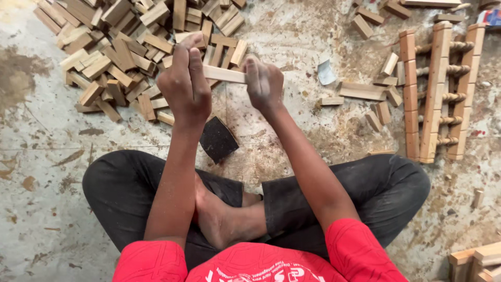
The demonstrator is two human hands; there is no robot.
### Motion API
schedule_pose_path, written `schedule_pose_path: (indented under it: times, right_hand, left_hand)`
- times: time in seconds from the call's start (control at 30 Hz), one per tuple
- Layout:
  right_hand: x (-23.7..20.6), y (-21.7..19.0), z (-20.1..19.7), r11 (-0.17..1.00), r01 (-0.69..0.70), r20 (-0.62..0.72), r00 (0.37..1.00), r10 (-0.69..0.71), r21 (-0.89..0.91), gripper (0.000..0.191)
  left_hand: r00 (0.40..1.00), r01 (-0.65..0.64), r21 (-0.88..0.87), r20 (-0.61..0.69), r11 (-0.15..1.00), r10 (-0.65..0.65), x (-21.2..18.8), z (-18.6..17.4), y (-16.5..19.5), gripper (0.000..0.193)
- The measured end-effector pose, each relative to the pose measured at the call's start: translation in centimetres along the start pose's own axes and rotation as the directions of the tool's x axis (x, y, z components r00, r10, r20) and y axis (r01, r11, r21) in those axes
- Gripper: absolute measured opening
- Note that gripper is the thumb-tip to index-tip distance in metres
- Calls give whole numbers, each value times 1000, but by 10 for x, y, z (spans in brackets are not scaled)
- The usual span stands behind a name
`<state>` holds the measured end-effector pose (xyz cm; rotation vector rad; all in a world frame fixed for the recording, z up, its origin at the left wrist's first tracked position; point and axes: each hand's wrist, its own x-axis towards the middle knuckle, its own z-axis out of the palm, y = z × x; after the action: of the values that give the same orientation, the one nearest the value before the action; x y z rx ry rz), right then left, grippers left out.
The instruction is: The person sits cross-legged on the floor and sands small wooden blocks by hand, rubbing each piece with a sanding block or sandpaper, turning the pieces over to sand different sides, and setting finished pieces aside among a pile of similar wooden parts.
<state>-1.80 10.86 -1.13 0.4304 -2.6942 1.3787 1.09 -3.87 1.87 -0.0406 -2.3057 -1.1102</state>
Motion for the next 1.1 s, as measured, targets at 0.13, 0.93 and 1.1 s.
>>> schedule_pose_path:
  times: [0.13,0.93,1.1]
  right_hand:
    - [-12,1,3,976,218,-152,965,-211,28,54]
    - [3,83,-149,715,10,-419,816,398,699,44]
    - [9,62,-121,740,-37,-298,901,315,671,49]
  left_hand:
    - [983,19,3,184,1000,-19,-4,9,9,35]
    - [171,523,-40,983,851,-59,-22,41,17,60]
    - [629,185,402,653,897,-423,-3,36,-13,34]
